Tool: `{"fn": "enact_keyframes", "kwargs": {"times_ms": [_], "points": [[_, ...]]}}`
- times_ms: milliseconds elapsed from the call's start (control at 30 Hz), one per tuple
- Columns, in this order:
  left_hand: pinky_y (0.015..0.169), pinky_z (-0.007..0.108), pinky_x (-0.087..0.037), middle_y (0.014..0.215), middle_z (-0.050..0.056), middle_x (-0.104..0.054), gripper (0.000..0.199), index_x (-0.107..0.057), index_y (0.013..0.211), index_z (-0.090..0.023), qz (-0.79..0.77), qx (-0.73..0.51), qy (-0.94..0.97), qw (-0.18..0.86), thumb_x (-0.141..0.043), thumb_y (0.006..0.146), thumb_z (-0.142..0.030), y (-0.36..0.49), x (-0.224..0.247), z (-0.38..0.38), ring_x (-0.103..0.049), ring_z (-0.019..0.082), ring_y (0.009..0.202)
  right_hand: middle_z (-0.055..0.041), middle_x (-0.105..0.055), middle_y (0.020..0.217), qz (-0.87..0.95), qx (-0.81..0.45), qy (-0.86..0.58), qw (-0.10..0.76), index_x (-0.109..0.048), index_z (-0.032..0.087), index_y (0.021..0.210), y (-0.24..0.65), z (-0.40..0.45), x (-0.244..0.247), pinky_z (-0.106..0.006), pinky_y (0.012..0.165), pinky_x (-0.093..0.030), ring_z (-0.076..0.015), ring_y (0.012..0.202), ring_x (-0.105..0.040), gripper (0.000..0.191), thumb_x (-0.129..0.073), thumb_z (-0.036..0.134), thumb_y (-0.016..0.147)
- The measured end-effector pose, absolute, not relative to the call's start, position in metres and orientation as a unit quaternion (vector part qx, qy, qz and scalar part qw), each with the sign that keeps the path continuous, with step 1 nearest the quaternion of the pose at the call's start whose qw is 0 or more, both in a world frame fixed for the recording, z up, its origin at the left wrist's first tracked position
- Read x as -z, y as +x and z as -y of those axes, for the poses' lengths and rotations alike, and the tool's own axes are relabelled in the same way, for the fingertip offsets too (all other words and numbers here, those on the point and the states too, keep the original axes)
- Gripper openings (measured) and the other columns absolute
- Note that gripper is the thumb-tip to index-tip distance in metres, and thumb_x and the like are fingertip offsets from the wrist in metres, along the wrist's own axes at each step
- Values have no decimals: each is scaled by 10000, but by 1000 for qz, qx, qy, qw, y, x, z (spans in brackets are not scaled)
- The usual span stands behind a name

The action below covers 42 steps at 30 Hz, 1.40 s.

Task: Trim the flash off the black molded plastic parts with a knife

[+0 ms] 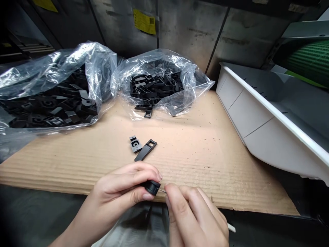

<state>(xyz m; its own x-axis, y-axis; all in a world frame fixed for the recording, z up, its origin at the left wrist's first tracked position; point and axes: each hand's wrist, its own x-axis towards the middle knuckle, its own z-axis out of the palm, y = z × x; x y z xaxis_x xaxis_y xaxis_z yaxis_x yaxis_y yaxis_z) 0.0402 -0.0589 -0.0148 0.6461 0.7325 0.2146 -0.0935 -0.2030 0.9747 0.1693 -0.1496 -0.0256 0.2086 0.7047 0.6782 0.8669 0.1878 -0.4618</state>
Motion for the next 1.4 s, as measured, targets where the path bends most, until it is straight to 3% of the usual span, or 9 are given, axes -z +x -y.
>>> {"fn": "enact_keyframes", "kwargs": {"times_ms": [233, 433, 633, 867, 1033, 1200, 1400], "points": [[740, 106, -449, 825, 6, -597, 199, -668, 850, -174, -209, -366, 703, 572, -568, 771, -21, 40, 19, 59, -577, 105, 792, -50, -642, 752, 670, 77, -614, 411, -584, 167, 955, 179, 152, 28, -209, 574, -466, -132, 644, -609, 248, -553, 46, 740], [764, 99, -470, 851, 26, -598, 243, -678, 878, -161, -189, -391, 695, 572, -550, 762, 10, 42, 18, 59, -586, 108, 814, 35, -511, 583, 688, -29, -604, 402, -536, 205, 1026, 182, 151, 24, -151, 538, -472, -57, 433, -491, 269, -518, 96, 782], [756, 87, -475, 865, 25, -593, 265, -672, 903, -164, -187, -388, 703, 566, -542, 762, 19, 42, 19, 59, -585, 106, 829, -8, -546, 640, 684, -16, -612, 396, -543, 184, 984, 185, 155, 23, -173, 538, -468, -89, 543, -551, 243, -519, 66, 772], [751, 89, -459, 874, 7, -593, 278, -662, 904, -187, -198, -390, 722, 537, -545, 765, 24, 42, 20, 62, -579, 97, 827, 36, -482, 597, 694, -43, -606, 387, -537, 217, 1027, 184, 154, 22, -161, 543, -479, -60, 449, -472, 287, -508, 76, 778], [770, 136, -441, 892, 13, -607, 218, -656, 908, -189, -186, -367, 754, 512, -559, 791, -33, 40, 21, 60, -581, 115, 839, 30, -586, 687, 659, -214, -625, 360, -592, 251, 983, 190, 152, 11, -121, 555, -460, -74, 607, -570, 205, -485, 183, 822], [746, 162, -449, 900, 28, -613, 177, -656, 904, -182, -166, -359, 774, 495, -541, 818, -78, 38, 20, 59, -589, 128, 834, 48, -463, 548, 564, -505, -589, 285, -597, 187, 734, 205, 140, -8, -108, 473, -362, -39, 519, -434, 283, -404, 341, 874], [754, 178, -465, 925, 35, -626, 209, -660, 908, -179, -173, -372, 783, 468, -544, 797, -45, 39, 22, 59, -598, 142, 852, 33, -496, 543, 555, -540, -569, 275, -640, 198, 761, 206, 142, -8, -145, 472, -389, -61, 511, -466, 246, -461, 351, 834]]}}
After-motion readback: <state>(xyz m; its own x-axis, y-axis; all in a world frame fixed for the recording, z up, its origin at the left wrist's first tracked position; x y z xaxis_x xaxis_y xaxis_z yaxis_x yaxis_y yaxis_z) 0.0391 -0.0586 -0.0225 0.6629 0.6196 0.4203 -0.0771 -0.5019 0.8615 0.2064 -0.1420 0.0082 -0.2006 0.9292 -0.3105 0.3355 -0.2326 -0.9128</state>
